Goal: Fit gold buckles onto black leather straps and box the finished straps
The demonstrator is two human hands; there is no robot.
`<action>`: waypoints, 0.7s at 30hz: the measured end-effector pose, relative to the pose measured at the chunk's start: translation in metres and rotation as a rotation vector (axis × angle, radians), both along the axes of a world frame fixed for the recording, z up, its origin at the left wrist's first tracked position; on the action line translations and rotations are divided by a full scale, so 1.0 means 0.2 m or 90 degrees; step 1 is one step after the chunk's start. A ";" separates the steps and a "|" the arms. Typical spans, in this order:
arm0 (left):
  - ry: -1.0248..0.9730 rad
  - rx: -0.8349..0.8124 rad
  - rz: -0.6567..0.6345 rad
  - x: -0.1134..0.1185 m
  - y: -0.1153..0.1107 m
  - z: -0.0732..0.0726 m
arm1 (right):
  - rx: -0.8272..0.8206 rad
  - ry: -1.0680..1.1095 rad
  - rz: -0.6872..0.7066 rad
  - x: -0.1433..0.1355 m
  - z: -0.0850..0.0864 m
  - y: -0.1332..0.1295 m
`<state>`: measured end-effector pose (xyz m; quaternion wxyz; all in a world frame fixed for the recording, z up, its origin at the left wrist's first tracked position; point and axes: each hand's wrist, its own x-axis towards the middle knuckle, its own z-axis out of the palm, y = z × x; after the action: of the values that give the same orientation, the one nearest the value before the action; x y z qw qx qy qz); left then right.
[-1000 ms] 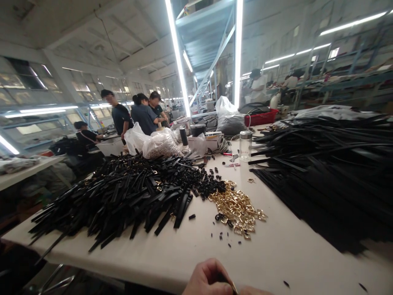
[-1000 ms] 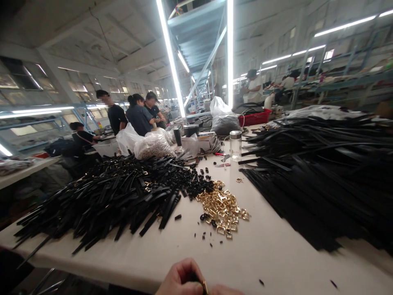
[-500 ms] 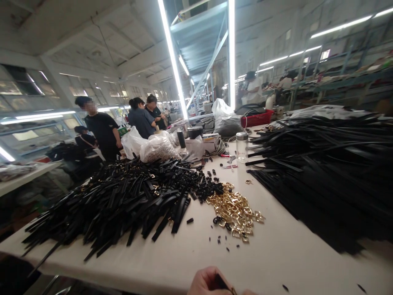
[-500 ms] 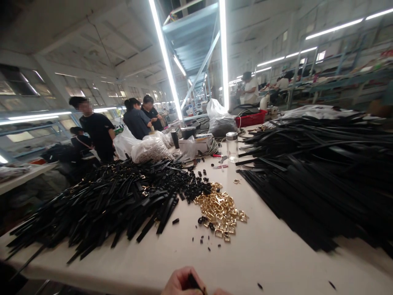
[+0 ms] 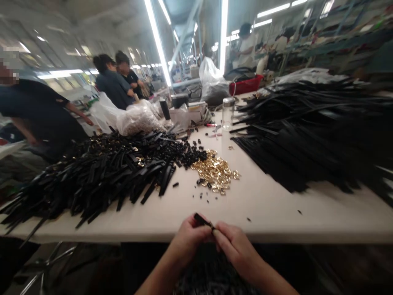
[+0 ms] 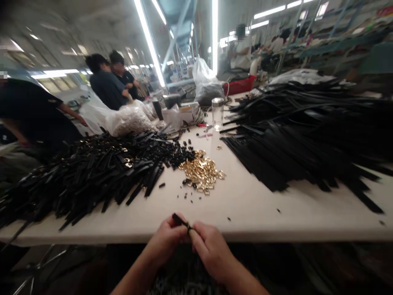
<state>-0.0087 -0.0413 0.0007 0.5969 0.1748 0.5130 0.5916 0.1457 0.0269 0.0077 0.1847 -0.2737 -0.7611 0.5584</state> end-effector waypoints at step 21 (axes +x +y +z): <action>0.098 -0.020 -0.122 -0.07 -0.02 -0.08 | 0.150 -0.077 0.041 0.00 -0.11 0.01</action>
<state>-0.0235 -0.0455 -0.0152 0.6124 0.2587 0.5470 0.5087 0.1460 0.0280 -0.0145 0.1513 -0.2592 -0.8395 0.4530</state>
